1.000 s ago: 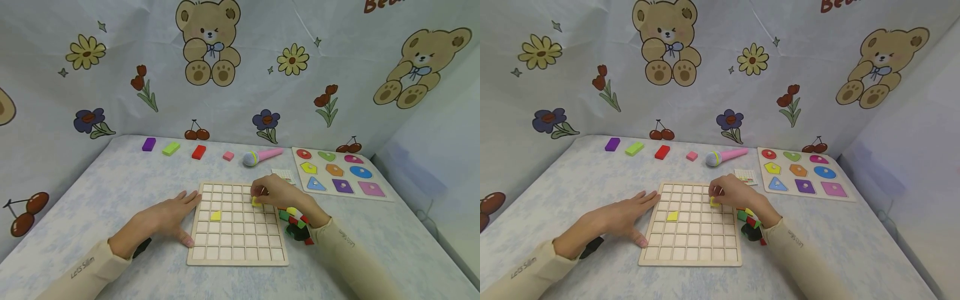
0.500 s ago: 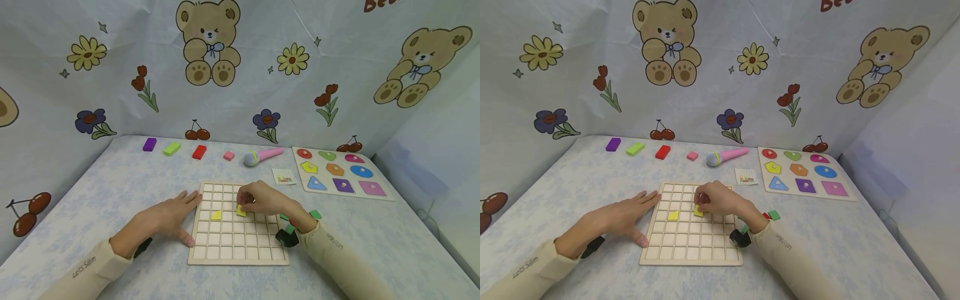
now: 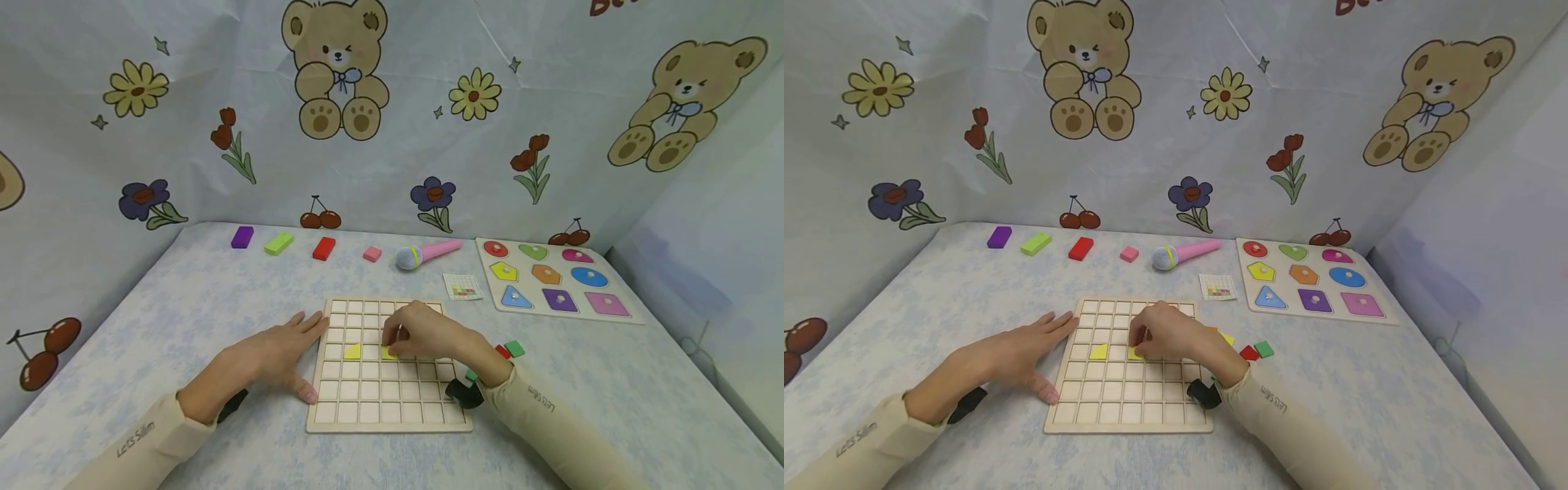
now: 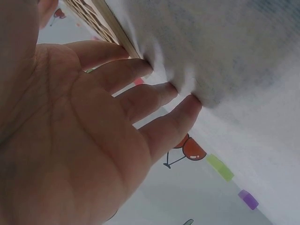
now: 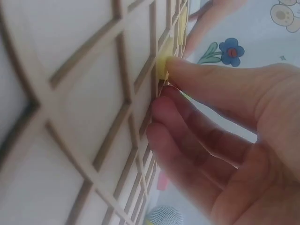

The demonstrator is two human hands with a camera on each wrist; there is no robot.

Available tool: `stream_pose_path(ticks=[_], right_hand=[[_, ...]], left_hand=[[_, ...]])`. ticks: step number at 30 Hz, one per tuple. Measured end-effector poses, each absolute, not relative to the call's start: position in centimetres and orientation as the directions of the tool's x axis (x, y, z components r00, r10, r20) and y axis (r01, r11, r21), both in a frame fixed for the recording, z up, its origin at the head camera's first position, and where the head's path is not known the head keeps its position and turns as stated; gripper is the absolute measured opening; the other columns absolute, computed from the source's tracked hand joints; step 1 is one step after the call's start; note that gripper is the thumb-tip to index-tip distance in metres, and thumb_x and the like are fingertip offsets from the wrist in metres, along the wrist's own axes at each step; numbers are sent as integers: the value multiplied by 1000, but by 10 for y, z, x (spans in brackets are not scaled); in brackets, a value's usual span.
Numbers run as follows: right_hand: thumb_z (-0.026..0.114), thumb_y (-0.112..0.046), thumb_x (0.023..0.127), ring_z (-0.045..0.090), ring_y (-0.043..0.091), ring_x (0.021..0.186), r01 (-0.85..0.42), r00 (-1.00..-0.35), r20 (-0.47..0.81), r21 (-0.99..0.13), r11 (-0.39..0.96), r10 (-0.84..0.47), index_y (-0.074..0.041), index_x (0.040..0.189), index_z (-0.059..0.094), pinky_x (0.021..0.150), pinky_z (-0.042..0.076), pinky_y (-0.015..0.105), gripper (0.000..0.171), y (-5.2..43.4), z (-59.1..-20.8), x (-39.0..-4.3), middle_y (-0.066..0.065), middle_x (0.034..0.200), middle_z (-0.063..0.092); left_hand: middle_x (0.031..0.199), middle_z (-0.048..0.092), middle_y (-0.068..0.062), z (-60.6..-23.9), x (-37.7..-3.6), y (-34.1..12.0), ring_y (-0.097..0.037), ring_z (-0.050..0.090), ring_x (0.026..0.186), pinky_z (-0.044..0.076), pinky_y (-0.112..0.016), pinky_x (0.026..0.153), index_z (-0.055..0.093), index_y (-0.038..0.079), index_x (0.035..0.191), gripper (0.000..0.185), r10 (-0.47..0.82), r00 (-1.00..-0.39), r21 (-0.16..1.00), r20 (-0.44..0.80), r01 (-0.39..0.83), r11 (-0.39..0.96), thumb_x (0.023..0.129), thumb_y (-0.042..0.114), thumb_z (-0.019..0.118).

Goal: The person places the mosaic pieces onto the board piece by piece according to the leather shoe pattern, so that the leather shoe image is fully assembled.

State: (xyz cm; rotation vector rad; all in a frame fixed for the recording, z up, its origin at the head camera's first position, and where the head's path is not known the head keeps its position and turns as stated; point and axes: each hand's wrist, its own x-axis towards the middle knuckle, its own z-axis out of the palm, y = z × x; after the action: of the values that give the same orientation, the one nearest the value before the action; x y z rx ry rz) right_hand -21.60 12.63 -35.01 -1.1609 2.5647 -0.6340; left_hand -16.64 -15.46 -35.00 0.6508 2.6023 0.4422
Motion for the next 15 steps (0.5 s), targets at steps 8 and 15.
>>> stream_pose_path(ticks=[8,15], right_hand=[[75,-9,88,63,7,78,-663,-630,-82,-462,589,-773,-12,99,73,72,51,22,12,133,-344,-215,-6,87,70],[74,-13,92,66,9,88,-606,-681,-103,-477,637,-725,-10,108,71,83,55,31,17,158,-336,-216,0,101,71]], left_hand=[[168,13,-16,-350,-166,-154,-46,9,153,23,-64,117,18,7,161,126,503,-804,405,-317,365,838,66,55,85],[167,14,-17,-349,-167,-153,-47,10,153,24,-65,115,18,6,161,127,502,-804,394,-317,370,841,65,56,86]])
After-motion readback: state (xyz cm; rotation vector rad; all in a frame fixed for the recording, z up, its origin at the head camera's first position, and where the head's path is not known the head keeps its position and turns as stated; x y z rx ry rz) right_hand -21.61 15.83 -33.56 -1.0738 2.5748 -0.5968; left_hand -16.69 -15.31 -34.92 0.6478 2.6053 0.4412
